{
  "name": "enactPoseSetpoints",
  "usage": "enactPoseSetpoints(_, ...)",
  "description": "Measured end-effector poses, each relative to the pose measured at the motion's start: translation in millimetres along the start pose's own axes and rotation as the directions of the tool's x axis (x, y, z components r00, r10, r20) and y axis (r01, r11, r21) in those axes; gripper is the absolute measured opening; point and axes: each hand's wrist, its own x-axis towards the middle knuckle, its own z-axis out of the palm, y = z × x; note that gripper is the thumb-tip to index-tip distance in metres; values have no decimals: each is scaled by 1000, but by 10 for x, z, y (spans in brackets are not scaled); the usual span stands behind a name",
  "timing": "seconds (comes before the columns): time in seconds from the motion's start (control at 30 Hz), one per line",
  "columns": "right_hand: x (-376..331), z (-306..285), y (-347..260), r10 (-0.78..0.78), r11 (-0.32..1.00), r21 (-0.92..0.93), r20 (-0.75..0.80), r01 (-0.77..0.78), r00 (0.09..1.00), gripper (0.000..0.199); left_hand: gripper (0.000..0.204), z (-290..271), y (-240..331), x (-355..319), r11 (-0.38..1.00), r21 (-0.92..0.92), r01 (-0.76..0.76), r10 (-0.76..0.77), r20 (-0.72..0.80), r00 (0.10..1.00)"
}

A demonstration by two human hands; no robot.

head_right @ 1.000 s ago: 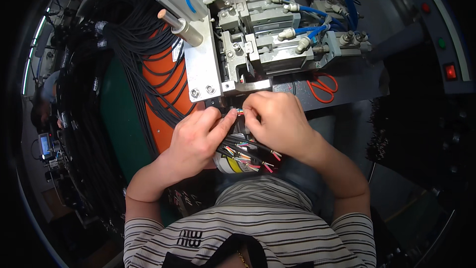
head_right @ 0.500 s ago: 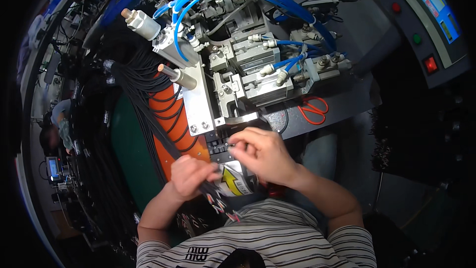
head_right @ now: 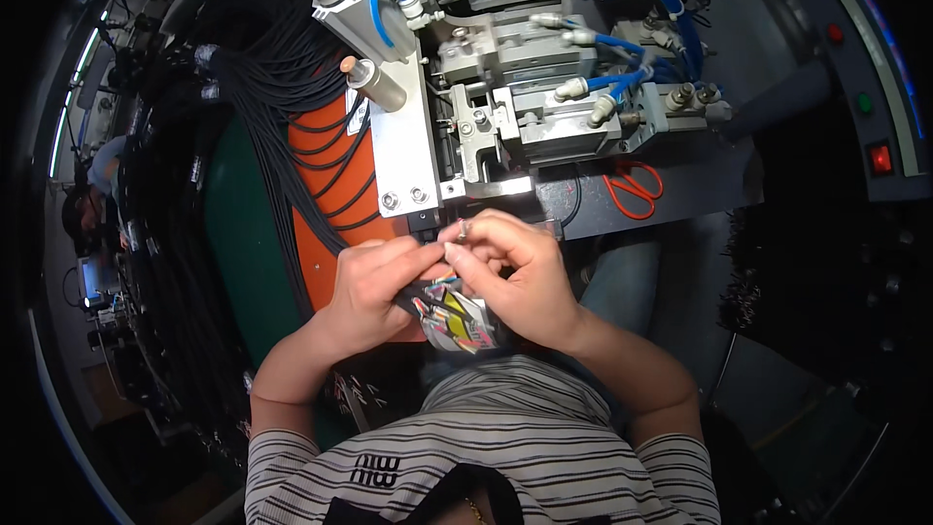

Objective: Assembling multi-pin electrical connectors by manually inserting individual wires into a connector housing at a factory workstation.

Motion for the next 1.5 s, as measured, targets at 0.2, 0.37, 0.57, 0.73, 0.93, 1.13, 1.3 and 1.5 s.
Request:
enactPoseSetpoints(0.2,-6,65,-48,74,976,212,-133,-45,988,12,39,66,43,2,994,-106,-2,-13,-141,990)
enactPoseSetpoints(0.37,49,-117,-26,178,800,551,160,-238,971,32,16,-78,32,8,942,-332,50,-88,-99,991)
enactPoseSetpoints(0.57,136,-168,-42,243,789,494,296,-366,924,27,9,-95,-12,19,860,-507,62,-88,-27,996)
enactPoseSetpoints(0.73,132,-250,-37,227,766,527,313,-368,922,21,10,-59,-24,-8,869,-487,94,-99,15,995)
enactPoseSetpoints(0.93,103,-222,-148,208,932,272,140,-240,968,20,16,-25,-22,-13,905,-420,72,-93,-30,995)
enactPoseSetpoints(1.13,134,-246,-94,317,786,486,215,-383,924,16,24,76,-4,-27,978,-200,-55,26,-147,989)
enactPoseSetpoints(1.3,89,-150,-76,339,905,260,41,-337,940,12,22,99,74,-46,996,-86,-35,21,-156,988)
enactPoseSetpoints(1.5,25,-5,7,-284,887,-389,-34,248,958,7,19,95,32,-16,987,-149,-59,33,-172,985)
